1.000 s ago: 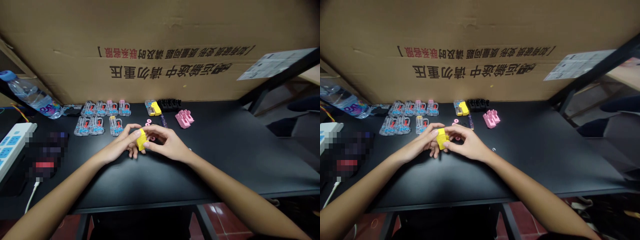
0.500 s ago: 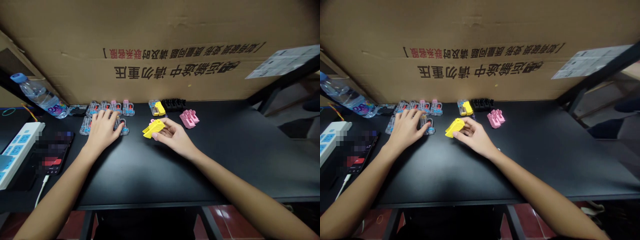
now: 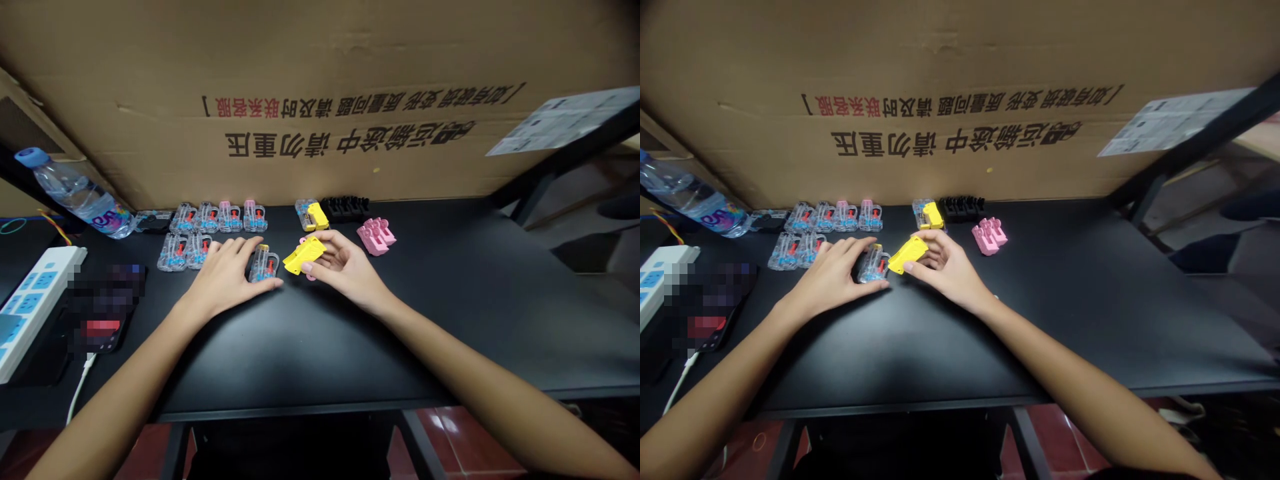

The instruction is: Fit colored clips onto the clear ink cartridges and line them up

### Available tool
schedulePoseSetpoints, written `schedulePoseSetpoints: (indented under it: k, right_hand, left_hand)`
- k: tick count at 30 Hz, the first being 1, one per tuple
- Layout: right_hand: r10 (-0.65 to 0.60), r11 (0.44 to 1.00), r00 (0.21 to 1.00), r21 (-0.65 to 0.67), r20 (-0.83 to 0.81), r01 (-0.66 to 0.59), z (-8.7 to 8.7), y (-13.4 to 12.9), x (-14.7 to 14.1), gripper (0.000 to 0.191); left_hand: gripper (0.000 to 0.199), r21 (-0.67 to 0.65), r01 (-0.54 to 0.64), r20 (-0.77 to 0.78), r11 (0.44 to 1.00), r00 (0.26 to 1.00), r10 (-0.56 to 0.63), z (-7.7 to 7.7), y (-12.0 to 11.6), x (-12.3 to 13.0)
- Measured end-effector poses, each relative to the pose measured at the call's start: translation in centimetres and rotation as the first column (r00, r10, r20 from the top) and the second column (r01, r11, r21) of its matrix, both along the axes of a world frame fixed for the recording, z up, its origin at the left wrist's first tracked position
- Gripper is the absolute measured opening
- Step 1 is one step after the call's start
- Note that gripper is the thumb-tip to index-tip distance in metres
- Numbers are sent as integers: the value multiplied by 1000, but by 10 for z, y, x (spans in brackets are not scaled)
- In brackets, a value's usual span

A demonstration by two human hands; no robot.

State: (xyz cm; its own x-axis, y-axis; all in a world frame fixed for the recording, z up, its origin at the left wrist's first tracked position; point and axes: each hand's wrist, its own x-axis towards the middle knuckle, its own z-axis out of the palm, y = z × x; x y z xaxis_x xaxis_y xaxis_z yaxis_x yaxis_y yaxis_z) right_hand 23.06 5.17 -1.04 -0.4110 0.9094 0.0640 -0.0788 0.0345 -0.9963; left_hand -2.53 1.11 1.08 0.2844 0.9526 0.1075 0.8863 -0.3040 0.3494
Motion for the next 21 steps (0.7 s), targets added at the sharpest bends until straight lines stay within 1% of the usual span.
schedulePoseSetpoints:
  k: [4,5,7,10,13,16,18,21]
  right_hand:
    - [15,1000,1000,12,6,-16,-2,1,1,57]
    - [27,1000,1000,14,16,-27,-3,1,1,57]
    - [47,999,998,24,42,-49,-3,1,2,56]
    - [42,998,997,52,71,-46,-3,2,2,51]
    - [32,998,997,46,75,-36,-3,1,2,49]
    - [30,999,997,27,69,-32,-2,1,2,46]
    - [24,999,997,25,69,-26,-1,0,1,44]
    - [17,999,997,34,74,-20,1,0,1,43]
  left_hand:
    - [56,-89,26,109,996,994,-16,0,-3,5]
    - [53,-108,24,139,994,990,-9,1,-4,5]
    - [54,-131,20,186,991,983,5,1,-3,5]
    - [54,-137,28,245,990,969,6,-4,-1,1]
    - [36,-130,80,276,988,960,-41,-11,4,-1]
    - [19,-110,106,298,988,952,-69,-13,6,-1]
    - [15,-109,81,335,991,941,-40,-11,6,0]
    - [19,-142,-2,403,990,913,60,-8,5,2]
